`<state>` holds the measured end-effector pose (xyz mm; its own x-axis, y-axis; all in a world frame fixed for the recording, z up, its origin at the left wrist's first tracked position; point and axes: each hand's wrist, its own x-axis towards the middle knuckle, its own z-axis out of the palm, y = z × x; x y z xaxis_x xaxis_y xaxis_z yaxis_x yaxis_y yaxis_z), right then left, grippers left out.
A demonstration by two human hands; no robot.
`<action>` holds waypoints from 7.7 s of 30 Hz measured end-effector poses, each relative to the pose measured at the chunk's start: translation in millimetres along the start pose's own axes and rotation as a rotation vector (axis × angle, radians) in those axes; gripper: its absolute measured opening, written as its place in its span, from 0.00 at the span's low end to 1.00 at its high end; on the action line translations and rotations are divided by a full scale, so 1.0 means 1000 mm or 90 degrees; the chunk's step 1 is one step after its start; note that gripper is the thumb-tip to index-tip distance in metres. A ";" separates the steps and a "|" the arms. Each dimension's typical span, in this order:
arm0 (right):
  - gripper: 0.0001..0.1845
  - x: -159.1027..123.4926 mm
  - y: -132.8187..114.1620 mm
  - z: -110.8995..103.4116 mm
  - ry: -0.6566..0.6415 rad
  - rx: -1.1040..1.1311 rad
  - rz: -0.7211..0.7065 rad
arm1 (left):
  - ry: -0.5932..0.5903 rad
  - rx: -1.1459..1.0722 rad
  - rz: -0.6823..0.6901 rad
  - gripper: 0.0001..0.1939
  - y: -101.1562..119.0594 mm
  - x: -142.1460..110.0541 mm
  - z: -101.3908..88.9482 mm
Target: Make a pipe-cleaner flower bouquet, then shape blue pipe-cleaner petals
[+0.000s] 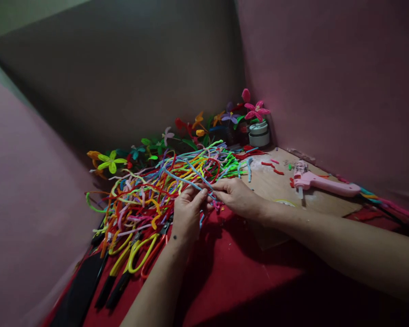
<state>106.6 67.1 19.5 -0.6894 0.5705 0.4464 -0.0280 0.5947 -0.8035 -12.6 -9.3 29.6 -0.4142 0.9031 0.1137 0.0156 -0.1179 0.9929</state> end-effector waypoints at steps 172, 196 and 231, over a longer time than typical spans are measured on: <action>0.06 0.001 -0.001 -0.003 -0.022 0.435 0.266 | 0.036 0.363 0.365 0.08 -0.001 0.006 -0.014; 0.08 0.000 -0.003 -0.004 -0.159 0.252 0.226 | -0.237 0.801 0.509 0.08 0.025 -0.001 -0.022; 0.06 -0.014 -0.016 0.001 0.057 -0.003 -0.008 | -0.136 0.050 -0.112 0.11 0.016 -0.007 -0.011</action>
<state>116.1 49.1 26.3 -0.6218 0.6108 0.4902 -0.0328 0.6051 -0.7955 -19.6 -21.5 43.9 -0.2155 0.9744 -0.0639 0.0351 0.0731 0.9967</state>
